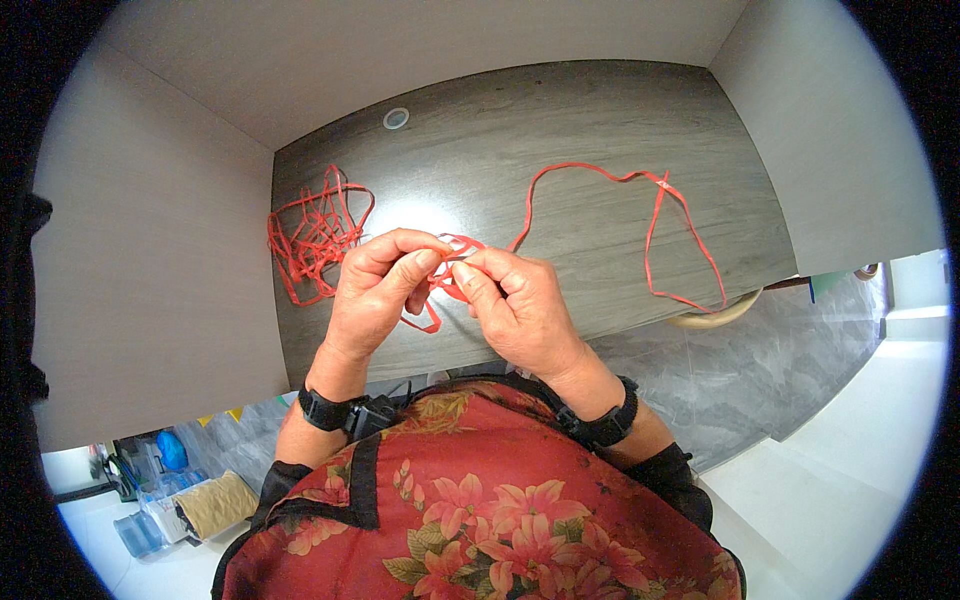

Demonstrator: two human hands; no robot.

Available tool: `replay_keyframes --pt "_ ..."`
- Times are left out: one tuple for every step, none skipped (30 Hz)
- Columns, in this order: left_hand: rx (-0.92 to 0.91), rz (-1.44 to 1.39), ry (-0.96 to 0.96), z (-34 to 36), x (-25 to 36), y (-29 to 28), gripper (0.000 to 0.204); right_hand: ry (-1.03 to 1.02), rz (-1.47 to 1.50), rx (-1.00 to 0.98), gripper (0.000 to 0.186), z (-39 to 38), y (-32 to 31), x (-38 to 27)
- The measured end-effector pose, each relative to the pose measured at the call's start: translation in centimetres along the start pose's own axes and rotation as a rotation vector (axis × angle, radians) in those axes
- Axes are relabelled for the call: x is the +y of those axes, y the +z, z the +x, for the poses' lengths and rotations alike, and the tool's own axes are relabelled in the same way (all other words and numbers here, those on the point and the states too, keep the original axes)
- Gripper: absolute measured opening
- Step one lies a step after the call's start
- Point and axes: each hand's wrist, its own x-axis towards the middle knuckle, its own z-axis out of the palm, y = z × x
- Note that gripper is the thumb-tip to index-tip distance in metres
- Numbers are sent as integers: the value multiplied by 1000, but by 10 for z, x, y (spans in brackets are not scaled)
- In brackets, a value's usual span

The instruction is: The person untangles a red ribbon, ties a knot, and then gathers stacks of yellow paper bundles from a table. They align the bundles and wrap the red ribbon around them to secure the stack.

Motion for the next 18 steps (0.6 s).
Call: replay_keyframes --pt "-4 -8 -1 0 0 0 16 7 7 4 16 0 0 0" --pt "3 -21 -6 1 -1 0 16 14 11 6 16 0 0 -1" --pt "11 -34 -5 1 -1 1 17 20 15 8 16 0 -1 -1" --pt "20 -47 -5 2 -1 1 18 19 13 13 15 0 -1 -1" --pt "19 -47 -27 2 0 0 18 18 12 19 15 1 -1 -1" --pt "18 -46 -47 2 0 -1 19 16 10 24 15 1 -1 -1" --pt "18 -53 -59 2 0 -2 20 20 24 31 14 1 0 -1" --pt "-5 -32 -65 2 1 -4 20 24 38 38 14 2 0 0" --pt "-27 -20 -62 2 1 -5 20 28 51 45 14 3 0 0" --pt "-44 -10 -57 2 2 -7 21 27 56 51 14 3 0 1" --pt "-64 12 -48 2 2 -7 19 26 62 56 13 3 0 1" --pt "-78 32 -36 2 2 -8 18 25 69 63 13 4 0 1" --pt "-100 55 -32 2 2 -9 16 25 66 71 13 4 -1 1" --pt "-99 30 -45 3 1 -10 13 25 63 80 13 4 -1 2" --pt "-105 6 -65 3 1 -11 11 25 60 90 13 5 -1 2" --pt "-106 -18 -75 3 1 -11 9 35 78 88 13 5 -1 2" --pt "-92 15 -52 4 0 -11 8 46 96 86 14 6 -2 2" --pt "-73 48 -20 5 0 -11 7 61 116 86 14 6 -2 1"
